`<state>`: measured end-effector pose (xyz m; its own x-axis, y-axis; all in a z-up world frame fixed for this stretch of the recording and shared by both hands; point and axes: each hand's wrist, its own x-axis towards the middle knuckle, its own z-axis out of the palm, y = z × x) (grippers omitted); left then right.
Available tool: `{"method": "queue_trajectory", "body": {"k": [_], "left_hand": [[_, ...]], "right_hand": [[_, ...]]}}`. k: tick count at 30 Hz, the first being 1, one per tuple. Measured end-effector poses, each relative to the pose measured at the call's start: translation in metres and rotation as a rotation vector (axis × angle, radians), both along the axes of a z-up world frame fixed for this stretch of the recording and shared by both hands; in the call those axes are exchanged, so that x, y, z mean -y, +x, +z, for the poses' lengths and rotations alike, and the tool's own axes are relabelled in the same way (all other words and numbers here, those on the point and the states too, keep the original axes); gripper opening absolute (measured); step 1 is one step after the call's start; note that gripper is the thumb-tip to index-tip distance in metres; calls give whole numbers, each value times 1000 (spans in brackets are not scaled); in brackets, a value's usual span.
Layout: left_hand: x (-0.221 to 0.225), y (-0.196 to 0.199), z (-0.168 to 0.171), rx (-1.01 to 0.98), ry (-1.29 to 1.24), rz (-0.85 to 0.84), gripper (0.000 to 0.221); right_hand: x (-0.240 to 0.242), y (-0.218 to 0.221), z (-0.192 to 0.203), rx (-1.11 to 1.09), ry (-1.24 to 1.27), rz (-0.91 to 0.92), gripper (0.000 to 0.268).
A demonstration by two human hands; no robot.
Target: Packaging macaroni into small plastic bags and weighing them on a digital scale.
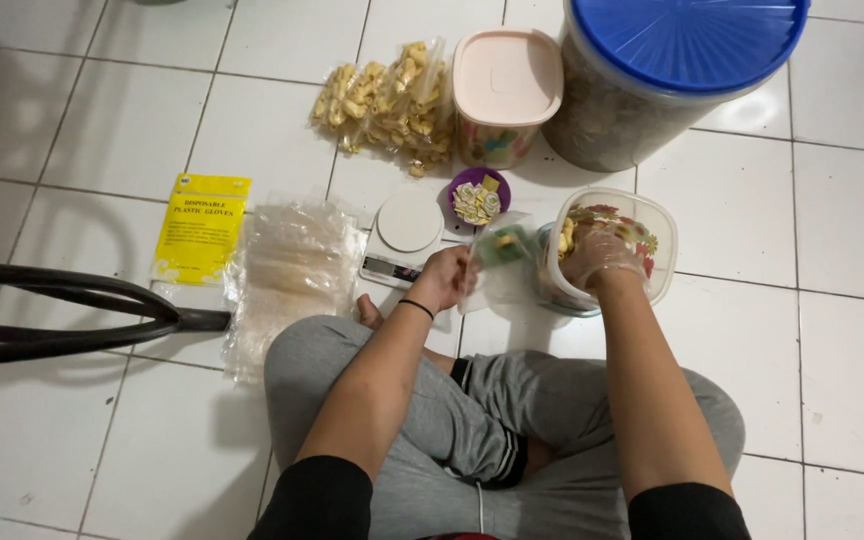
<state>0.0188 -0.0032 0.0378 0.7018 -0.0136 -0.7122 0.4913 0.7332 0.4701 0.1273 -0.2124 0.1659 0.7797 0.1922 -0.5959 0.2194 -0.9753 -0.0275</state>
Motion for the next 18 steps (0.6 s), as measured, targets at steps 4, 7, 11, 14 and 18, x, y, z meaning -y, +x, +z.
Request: {"method": "queue_trajectory", "body": {"k": [4,7,11,14,18], "left_hand": [[-4,-1,-2,33,-19,-14,6],[-6,1,-4,33,-42,-14,14],[-8,-2,13,45,-43,-16,15],[-8,-2,19,42,-43,4,16],[-9,-6,29,62,-36,28,14]], "right_hand": [[2,-1,-4,80,90,25,67],[1,-1,-1,-9,95,-116,63],[5,9,-23,-29,105,-125,64],[2,6,-11,-35,92,-143,42],[2,1,-4,-46,122,-170,45]]}}
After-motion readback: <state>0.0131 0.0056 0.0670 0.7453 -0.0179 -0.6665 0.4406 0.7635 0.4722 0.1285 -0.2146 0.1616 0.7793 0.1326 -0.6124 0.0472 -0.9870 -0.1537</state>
